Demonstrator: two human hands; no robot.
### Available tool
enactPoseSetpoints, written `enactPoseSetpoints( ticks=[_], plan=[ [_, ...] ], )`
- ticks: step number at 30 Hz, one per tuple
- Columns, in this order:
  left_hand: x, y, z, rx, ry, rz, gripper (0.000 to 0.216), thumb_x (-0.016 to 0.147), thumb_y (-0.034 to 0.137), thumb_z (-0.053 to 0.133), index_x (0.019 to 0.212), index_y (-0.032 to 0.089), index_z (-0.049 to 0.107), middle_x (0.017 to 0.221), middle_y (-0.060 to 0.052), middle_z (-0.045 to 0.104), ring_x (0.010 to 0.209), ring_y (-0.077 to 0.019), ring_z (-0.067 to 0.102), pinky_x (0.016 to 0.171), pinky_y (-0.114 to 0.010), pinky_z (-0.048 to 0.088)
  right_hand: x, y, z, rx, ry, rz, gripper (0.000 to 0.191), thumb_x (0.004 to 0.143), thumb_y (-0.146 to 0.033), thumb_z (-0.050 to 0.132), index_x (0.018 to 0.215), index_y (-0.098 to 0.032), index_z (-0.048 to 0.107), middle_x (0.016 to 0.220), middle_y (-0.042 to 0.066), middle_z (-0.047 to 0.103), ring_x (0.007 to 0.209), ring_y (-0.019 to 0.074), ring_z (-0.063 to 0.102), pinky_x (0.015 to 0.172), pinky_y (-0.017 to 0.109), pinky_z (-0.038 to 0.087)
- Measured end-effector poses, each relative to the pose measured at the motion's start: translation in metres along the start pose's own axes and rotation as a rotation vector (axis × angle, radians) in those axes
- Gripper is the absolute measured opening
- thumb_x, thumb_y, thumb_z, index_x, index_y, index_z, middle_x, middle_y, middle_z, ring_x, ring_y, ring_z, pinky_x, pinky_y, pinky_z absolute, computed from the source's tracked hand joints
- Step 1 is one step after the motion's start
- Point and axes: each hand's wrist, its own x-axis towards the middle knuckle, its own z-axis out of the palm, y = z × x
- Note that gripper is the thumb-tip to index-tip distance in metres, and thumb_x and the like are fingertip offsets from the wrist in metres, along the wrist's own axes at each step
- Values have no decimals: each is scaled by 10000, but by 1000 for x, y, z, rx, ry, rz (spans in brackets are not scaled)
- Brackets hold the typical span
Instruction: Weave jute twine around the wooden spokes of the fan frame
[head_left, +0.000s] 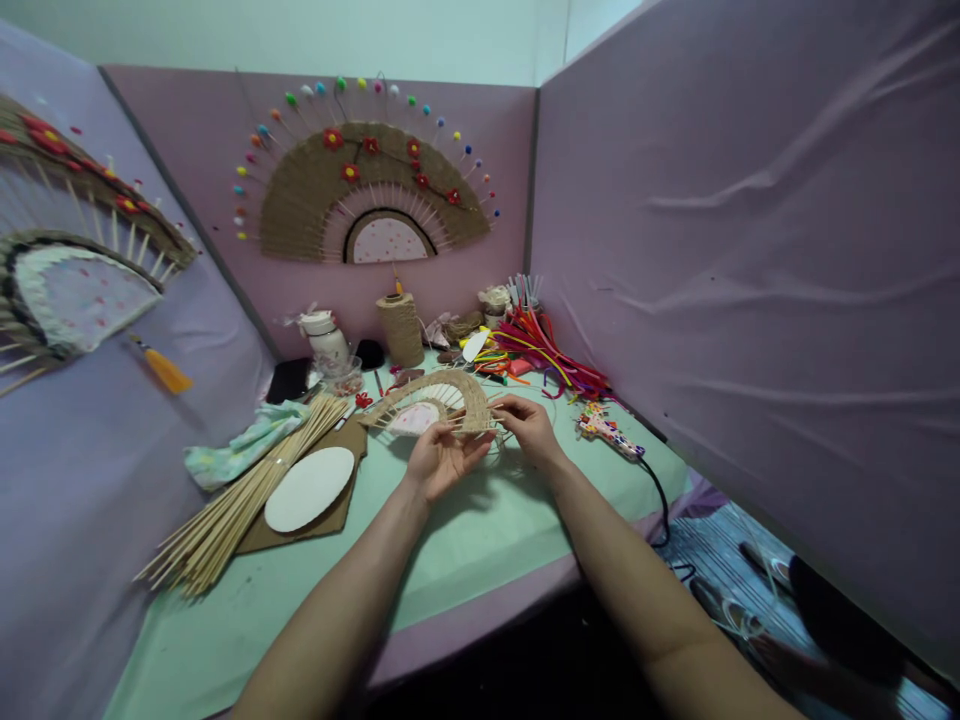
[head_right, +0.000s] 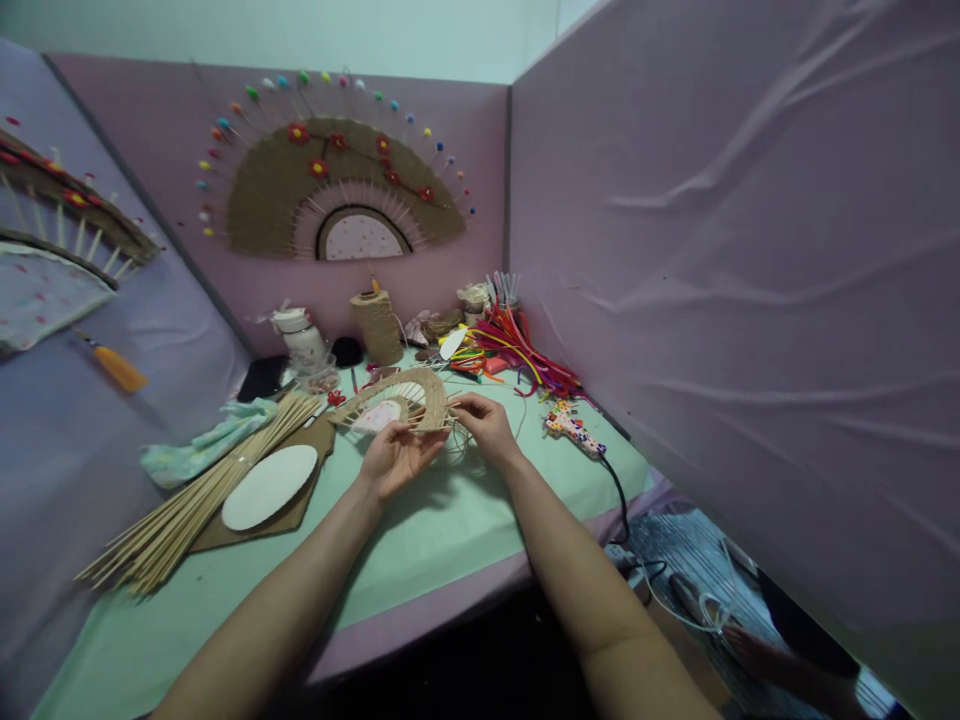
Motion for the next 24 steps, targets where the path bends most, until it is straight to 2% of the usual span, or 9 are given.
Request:
enactPoseSetpoints(
  ticks=[4, 8, 14, 20, 24],
  plan=[
    [-4, 3, 0, 66, -90, -47, 538, 759, 154, 430, 1295, 113, 462, 1050, -152, 687, 988, -293, 644, 844, -431, 484, -1, 1, -2, 15, -33, -36, 192, 686, -371, 694, 764, -196, 689, 771, 29, 629, 732, 161, 564, 672, 286, 458],
    [-7, 6, 4, 119, -129, -85, 516, 792, 172, 421, 1306, 138, 452, 1097, -150, 672, 1030, -306, 624, 844, -441, 479, -1, 3, -3, 69, -61, -72, 147, 700, -331, 696, 770, -202, 697, 753, 11, 602, 715, 141, 542, 672, 272, 439],
    [-8, 7, 6, 164, -124, -87, 461, 828, 166, 421, 1287, 172, 464, 1075, -121, 681, 974, -264, 652, 776, -352, 512, 0, 6, -4, 76, -50, -46, 178, 689, -358, 702, 765, -198, 695, 746, 11, 595, 691, 136, 527, 647, 265, 429],
    [-9, 9, 8, 204, -100, -51, 502, 813, 144, 429, 1313, 183, 430, 1037, -120, 691, 929, -237, 669, 726, -303, 517, 1, 5, -5, 63, -54, -51, 192, 688, -372, 704, 769, -199, 685, 757, 17, 603, 704, 144, 542, 660, 276, 447],
    [-10, 10, 8, 216, -84, -51, 488, 804, 151, 439, 1291, 180, 452, 1022, -120, 696, 917, -235, 673, 719, -306, 519, 1, 5, -3, 14, 20, -30, 252, 657, -402, 722, 795, -202, 654, 795, 27, 627, 717, 156, 562, 680, 293, 469]
  ],
)
